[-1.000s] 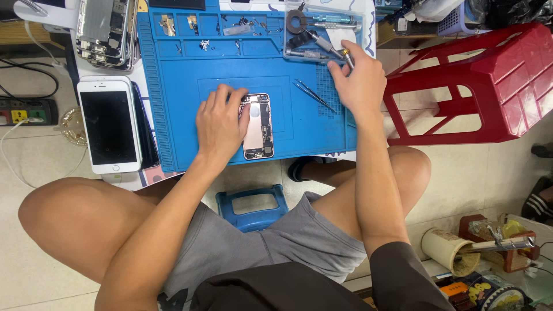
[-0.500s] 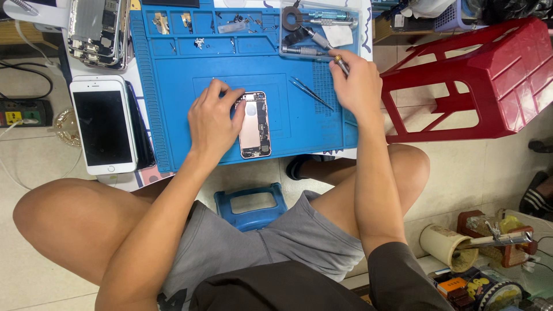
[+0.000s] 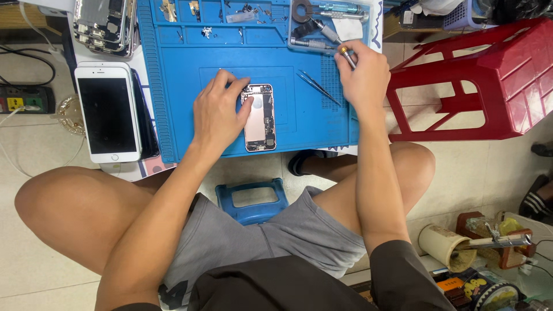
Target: The person uses a screwdriver to remove screws from the back of a disassembled smartphone. They then use a prying tool to separate the screen from the phone's frame and set the screen aside.
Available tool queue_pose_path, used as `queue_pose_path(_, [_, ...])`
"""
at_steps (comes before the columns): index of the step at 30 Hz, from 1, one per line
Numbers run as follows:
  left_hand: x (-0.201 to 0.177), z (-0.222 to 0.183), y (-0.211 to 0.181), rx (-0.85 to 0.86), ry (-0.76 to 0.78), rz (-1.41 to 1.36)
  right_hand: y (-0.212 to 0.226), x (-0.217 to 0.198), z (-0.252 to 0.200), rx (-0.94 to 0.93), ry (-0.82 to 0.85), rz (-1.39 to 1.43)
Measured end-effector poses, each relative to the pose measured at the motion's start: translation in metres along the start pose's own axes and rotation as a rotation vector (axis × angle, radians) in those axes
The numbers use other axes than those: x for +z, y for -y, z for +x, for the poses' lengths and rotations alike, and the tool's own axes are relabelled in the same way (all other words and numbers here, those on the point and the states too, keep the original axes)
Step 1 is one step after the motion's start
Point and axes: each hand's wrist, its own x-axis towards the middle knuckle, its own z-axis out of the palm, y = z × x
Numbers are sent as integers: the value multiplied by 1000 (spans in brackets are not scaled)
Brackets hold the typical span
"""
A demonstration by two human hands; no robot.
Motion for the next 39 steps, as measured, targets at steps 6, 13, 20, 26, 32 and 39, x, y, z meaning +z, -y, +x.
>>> queue_pose_path(6, [-2,0,-2,-13,29,-2,-6,-1,9,-89,-164,97])
queue_pose_path(13, [-1,0,-2,-8,28,3,-7,0,8,-92,-156,108])
queue_pose_path(20, [-3,-1,-3,-10,28,-10,-5,0,6,-84,-102,75])
queue_pose_path(26, [-7,2,-2,-41,-49,-5,14,-21,-1,-235,-236,296])
queue_pose_path(32, [-32,12,10,-67,-221,-15,36,2,-23,-201,-6,237])
queue_pose_path(39, [-39,12,27,-153,-271,-27,77,34,-51,-117,497,14])
